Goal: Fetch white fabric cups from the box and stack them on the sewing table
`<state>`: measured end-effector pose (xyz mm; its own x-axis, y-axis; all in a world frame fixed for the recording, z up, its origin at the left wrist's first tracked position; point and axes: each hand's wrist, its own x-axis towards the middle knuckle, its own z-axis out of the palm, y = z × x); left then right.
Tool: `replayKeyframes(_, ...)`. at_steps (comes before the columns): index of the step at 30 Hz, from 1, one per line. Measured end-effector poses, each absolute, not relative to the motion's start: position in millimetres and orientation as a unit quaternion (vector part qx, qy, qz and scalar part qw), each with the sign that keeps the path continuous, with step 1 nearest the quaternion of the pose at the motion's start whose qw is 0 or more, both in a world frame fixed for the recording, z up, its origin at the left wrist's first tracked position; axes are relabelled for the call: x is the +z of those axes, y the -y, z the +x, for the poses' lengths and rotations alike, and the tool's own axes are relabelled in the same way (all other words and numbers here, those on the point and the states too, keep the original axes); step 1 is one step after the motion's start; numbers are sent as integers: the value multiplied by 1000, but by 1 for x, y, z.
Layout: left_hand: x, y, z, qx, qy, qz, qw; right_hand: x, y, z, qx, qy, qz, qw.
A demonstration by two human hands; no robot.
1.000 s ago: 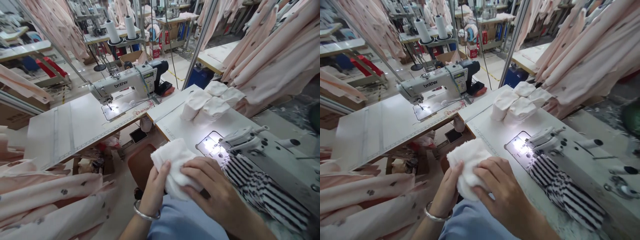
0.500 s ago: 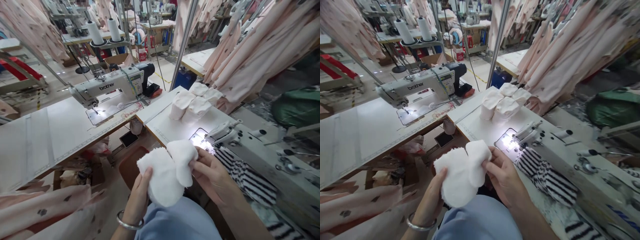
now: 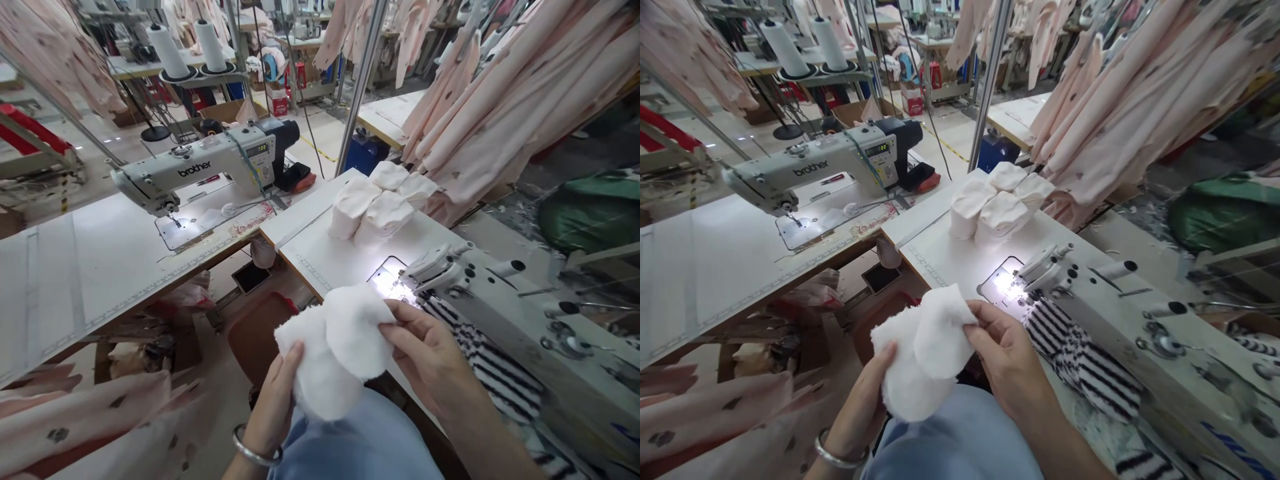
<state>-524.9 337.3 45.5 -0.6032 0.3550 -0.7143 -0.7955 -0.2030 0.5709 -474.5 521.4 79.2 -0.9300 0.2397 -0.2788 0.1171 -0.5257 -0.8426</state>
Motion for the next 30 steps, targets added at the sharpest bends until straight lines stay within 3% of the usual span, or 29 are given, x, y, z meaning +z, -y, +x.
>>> replayKeyframes(23, 41, -347, -521, 751, -497, -253, 354, 74, -533, -489, 868, 467, -170, 21)
replayKeyframes(26, 43, -348, -523, 749, -503, -251, 350, 78, -539, -490, 770, 615, -140, 102)
replayKeyframes(30, 44, -349, -525, 753, -493, -239, 364, 89, -540, -491, 469, 853, 47, 222)
